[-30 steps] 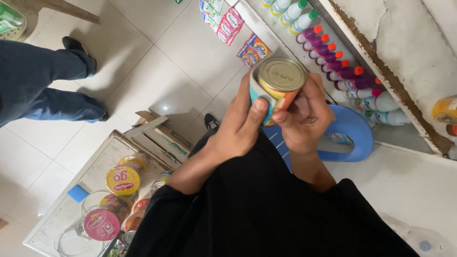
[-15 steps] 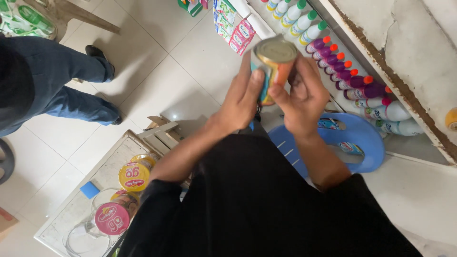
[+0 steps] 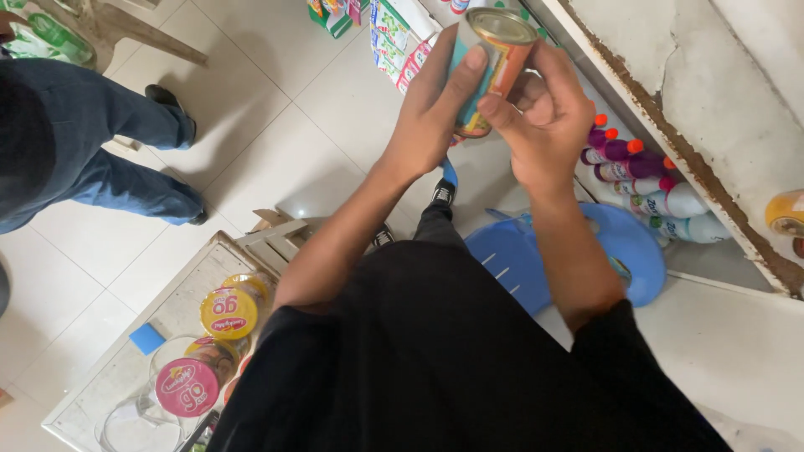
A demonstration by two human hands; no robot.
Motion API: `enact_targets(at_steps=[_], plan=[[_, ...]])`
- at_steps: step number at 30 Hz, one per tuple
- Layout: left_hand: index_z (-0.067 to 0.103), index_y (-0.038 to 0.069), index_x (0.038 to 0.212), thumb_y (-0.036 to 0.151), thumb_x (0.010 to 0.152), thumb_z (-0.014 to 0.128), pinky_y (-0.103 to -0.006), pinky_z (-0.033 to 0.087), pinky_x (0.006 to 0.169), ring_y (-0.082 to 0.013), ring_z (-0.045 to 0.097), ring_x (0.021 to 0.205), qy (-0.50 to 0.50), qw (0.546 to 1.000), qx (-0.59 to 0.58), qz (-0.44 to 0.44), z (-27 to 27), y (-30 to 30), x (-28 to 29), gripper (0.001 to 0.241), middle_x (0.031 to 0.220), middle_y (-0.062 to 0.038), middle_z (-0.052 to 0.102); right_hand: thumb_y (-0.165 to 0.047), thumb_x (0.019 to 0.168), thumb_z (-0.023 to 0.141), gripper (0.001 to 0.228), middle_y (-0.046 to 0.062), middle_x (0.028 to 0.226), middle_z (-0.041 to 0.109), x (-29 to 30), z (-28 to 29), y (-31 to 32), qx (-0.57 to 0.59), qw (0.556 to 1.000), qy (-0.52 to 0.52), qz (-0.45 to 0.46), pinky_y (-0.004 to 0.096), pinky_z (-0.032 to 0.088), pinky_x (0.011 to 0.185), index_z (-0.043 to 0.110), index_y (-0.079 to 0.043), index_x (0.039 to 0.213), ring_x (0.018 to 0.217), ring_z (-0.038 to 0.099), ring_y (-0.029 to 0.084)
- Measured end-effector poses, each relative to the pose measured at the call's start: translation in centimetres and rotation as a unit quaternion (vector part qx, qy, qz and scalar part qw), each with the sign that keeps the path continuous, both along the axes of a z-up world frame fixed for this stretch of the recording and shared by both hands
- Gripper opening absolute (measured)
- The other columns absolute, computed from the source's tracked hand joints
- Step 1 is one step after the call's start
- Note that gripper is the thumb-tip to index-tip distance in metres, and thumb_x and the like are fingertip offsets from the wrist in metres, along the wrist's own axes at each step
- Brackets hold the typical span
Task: Picking up canned food from a grocery shelf and wiping them clean with a cloth.
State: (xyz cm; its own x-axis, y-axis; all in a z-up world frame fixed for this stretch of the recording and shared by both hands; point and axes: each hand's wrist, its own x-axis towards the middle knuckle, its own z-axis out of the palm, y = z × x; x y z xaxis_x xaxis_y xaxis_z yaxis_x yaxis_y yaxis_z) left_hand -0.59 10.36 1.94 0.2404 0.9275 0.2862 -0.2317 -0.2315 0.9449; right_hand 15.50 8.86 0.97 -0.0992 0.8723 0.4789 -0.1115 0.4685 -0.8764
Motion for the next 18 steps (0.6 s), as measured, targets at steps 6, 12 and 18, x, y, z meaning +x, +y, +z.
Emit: enact_targets(at_steps=[6,12,18], plan=[[0.044,0.003,0.146,0.044,0.105,0.047,-0.0299,0.052,0.096,-0.0186,0.061,0.11,-0.041,0.996,-0.076,-0.02,2.4,-1.8,0.1,0.058,0.127,-0.015,0.063,0.005,0.094,0.078,0.056,0.013,0.125,0.064,-0.3,1.7,-2.1,-0.048,0.998,0.033,-0.036,0.03,0.055,0.101,0.052,0.002,0.144,0.11,0.063,0.021],[0.039,-0.001,0.149,0.039,0.105,0.046,-0.0332,0.044,0.106,-0.0205,0.054,0.119,-0.058,0.991,-0.12,-0.03,3.1,-5.3,-0.3,0.06,0.134,-0.016,0.057,0.003,0.088,0.08,0.062,0.016,0.124,0.063,-0.4,2.7,-5.0,-0.088,0.996,0.013,-0.027,0.03,0.056,0.105,0.05,0.008,0.142,0.111,0.065,0.022],[0.031,-0.002,0.153,0.035,0.107,0.044,-0.038,0.035,0.118,-0.025,0.046,0.135,-0.04,0.99,-0.128,-0.041,3.5,-7.8,-0.9,0.061,0.147,-0.018,0.048,0.002,0.085,0.08,0.064,0.014,0.126,0.06,-0.6,2.9,-7.3,-0.109,0.994,0.013,-0.011,0.031,0.055,0.106,0.049,0.008,0.141,0.113,0.063,0.021]])
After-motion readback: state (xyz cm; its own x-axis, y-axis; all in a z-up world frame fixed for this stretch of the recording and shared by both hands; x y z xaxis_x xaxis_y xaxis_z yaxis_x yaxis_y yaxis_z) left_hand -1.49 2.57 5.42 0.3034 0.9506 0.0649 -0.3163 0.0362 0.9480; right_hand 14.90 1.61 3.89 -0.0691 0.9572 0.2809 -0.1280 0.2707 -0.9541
